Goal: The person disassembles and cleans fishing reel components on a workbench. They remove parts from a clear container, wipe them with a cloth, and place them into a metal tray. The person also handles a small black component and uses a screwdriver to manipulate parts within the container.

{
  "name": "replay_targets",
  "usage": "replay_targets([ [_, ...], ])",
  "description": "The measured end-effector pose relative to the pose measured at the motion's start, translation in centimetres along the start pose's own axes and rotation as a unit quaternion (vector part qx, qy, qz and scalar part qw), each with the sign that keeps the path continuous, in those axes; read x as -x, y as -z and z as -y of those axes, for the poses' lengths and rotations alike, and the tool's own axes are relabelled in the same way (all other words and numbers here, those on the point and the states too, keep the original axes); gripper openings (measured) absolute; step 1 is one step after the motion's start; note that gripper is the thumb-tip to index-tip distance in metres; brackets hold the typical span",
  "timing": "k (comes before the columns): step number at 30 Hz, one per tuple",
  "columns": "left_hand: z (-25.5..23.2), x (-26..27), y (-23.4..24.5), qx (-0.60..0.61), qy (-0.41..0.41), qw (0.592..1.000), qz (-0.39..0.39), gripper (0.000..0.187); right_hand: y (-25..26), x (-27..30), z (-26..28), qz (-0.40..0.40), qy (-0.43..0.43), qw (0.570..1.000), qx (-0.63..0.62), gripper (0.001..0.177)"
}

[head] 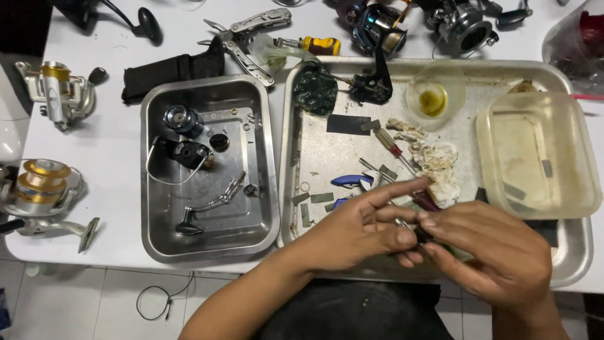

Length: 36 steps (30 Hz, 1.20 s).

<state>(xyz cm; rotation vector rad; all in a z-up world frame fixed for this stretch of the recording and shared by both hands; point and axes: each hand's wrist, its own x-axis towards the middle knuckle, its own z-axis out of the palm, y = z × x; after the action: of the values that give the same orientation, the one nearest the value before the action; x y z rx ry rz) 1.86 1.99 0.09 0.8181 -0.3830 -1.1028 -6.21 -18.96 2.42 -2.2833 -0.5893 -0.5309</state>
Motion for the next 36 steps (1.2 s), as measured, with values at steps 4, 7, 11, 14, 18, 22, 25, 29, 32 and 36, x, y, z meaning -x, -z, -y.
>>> replay_targets([
  [4, -1.0, 1.6, 1.1, 0.003, -0.074, 0.994, -0.082, 0.081, 0.4, 0.2, 0.4, -0.047, -0.065, 0.996, 0.043, 0.034],
  [7, -1.1, 4.1, 2.5, 0.121, -0.16, 0.963, -0.182, 0.084, 1.0, 0.8, 0.3, -0.085, -0.112, 0.989, 0.051, 0.021],
  [11, -3.1, 7.1, 3.5, 0.111, -0.217, 0.927, -0.285, 0.075, 2.2, 3.6, -0.4, -0.048, -0.179, 0.976, 0.114, 0.026],
  [14, -3.8, 8.0, 4.3, 0.142, -0.286, 0.904, -0.285, 0.076, 2.5, 3.3, 0.2, -0.012, -0.237, 0.959, 0.153, 0.029],
  [18, -3.7, 7.6, 4.4, 0.135, -0.287, 0.886, -0.338, 0.07, 1.9, 2.8, 0.3, 0.001, -0.235, 0.957, 0.17, 0.025],
  [22, -2.5, 6.2, 3.9, 0.185, -0.299, 0.894, -0.278, 0.05, 0.7, 2.6, -0.9, 0.073, -0.16, 0.976, 0.127, 0.021],
  [25, -1.1, 5.3, 3.4, 0.173, -0.264, 0.907, -0.28, 0.046, -0.8, 1.5, -1.0, 0.109, -0.118, 0.974, 0.159, 0.024],
  [29, -0.8, 5.1, 3.1, 0.164, -0.262, 0.911, -0.272, 0.041, -1.9, 1.7, -1.9, 0.132, -0.114, 0.954, 0.245, 0.024],
  [32, -0.8, 5.6, 3.5, 0.161, -0.279, 0.903, -0.284, 0.043, -2.2, 1.7, -2.3, 0.124, -0.115, 0.935, 0.31, 0.02],
  [36, -0.4, 5.9, 3.9, 0.154, -0.284, 0.899, -0.297, 0.042, -2.0, 2.3, -2.5, 0.136, -0.17, 0.908, 0.358, 0.021],
])
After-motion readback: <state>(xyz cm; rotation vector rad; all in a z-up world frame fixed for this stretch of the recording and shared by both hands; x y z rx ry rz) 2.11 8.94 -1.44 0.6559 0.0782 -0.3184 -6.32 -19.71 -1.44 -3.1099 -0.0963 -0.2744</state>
